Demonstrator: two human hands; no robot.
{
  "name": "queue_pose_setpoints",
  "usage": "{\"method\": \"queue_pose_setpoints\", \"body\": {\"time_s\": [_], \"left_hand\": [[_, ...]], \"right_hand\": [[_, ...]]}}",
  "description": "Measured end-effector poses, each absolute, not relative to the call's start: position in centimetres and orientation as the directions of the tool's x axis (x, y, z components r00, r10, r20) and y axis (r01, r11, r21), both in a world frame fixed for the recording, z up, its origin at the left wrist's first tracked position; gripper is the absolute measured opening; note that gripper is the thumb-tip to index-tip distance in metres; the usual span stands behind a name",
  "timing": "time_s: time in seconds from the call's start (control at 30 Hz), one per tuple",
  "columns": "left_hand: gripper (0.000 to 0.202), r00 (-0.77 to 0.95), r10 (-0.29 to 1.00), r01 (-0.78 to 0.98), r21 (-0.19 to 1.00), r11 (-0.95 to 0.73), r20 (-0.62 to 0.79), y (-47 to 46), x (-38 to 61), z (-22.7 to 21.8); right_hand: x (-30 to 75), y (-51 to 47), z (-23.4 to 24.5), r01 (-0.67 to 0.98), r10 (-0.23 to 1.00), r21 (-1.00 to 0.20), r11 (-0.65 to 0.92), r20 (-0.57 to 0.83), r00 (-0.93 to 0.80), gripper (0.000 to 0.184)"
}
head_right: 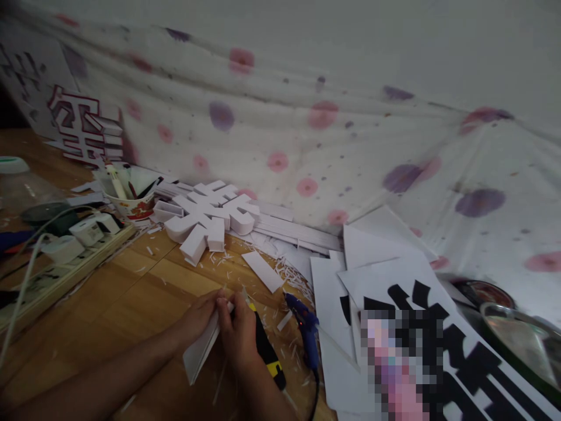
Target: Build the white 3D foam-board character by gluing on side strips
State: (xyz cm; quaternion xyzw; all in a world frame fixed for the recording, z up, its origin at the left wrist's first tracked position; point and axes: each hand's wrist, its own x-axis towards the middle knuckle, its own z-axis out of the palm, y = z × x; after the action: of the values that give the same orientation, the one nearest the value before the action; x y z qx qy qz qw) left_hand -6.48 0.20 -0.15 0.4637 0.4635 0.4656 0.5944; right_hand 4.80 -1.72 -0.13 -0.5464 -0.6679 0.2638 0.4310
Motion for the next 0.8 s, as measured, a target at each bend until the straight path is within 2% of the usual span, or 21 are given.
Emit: {"method": "queue_pose_setpoints", "body": {"time_s": [0.13, 0.27, 0.53, 0.7, 0.8], "left_hand": [[0.041, 0.081, 0.985, -0.158, 0.974, 0.164, -0.153, 0.5, -7.0, 0.5], [0.045, -0.054, 0.994, -0.121, 0.989, 0.085, -0.092, 0.8, -7.7, 1.5], [0.048, -0.101, 0.993, -0.042, 0.997, 0.061, -0.065, 0.6, -7.5, 1.4], [0.048, -0.078, 0.994, -0.070, 0.995, 0.069, -0.075, 1.0, -7.6, 0.8], [0.049, -0.151, 0.982, -0.085, 0.991, 0.100, -0.112, 1.6, -8.2, 0.6]], "right_hand": [[4.9, -2.2, 0.1, 0.525, 0.928, -0.779, 0.341, 0.369, -0.055, 0.028], [5.1, -2.2, 0.6, 0.441, 0.960, -0.853, 0.279, 0.261, -0.103, 0.026], [5.3, -2.2, 1.2, 0.416, 0.928, -0.860, 0.296, 0.156, -0.337, 0.021], [4.8, -2.8, 1.4, 0.475, 0.916, -0.799, 0.369, 0.228, -0.330, 0.020], [4.9, -3.2, 2.2, 0.475, 0.903, -0.781, 0.406, 0.260, -0.343, 0.021]]}}
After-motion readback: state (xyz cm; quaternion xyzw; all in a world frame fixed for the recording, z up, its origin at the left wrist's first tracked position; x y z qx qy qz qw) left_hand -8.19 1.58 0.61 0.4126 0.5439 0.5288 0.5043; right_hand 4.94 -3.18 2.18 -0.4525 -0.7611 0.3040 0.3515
